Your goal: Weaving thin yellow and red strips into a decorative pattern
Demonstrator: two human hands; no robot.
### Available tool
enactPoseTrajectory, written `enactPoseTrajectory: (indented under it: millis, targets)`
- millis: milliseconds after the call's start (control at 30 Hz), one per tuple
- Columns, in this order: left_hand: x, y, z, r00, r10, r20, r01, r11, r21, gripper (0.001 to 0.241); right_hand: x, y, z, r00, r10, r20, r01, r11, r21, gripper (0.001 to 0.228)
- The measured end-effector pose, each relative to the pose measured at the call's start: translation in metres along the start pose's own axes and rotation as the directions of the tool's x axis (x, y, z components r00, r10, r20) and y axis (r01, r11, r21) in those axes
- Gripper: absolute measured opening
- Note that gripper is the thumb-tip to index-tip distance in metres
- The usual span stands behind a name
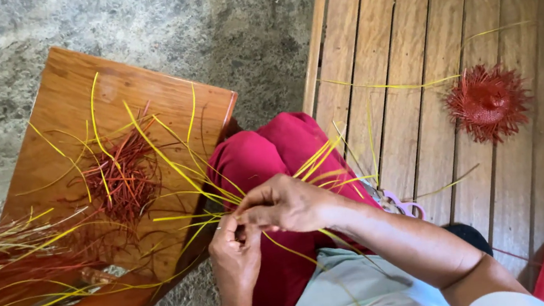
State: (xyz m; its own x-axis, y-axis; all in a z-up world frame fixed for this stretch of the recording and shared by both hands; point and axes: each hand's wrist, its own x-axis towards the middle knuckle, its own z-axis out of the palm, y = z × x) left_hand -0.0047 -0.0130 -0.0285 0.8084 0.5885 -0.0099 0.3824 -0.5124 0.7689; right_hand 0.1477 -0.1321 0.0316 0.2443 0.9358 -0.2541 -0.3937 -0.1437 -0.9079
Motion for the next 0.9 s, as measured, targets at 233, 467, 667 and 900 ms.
enactPoseTrajectory:
  millis: [233, 467, 667, 900]
  targets:
    - [0.000, 0.013, -0.004, 0.994, -0.106, 0.016, 0.107, 0.988, -0.107, 0.014, -0.022, -0.019, -0.007, 0.845, -0.534, -0.030, 0.467, 0.763, -0.447, 0.023]
    - [-0.005, 0.003, -0.002, 1.000, 0.003, -0.013, -0.005, 0.990, -0.141, 0.011, -0.015, 0.028, 0.002, 0.749, -0.653, 0.111, 0.187, 0.047, -0.981, 0.011]
    - [-0.005, 0.003, 0.000, 0.999, -0.024, -0.034, 0.019, 0.993, -0.119, 0.011, -0.022, 0.019, 0.012, 0.743, -0.662, 0.100, 0.196, 0.072, -0.978, 0.018]
    - [0.001, 0.018, -0.007, 0.965, -0.261, 0.012, 0.256, 0.933, -0.254, 0.013, -0.040, 0.070, 0.030, 0.806, -0.567, -0.171, 0.102, 0.419, -0.902, 0.005]
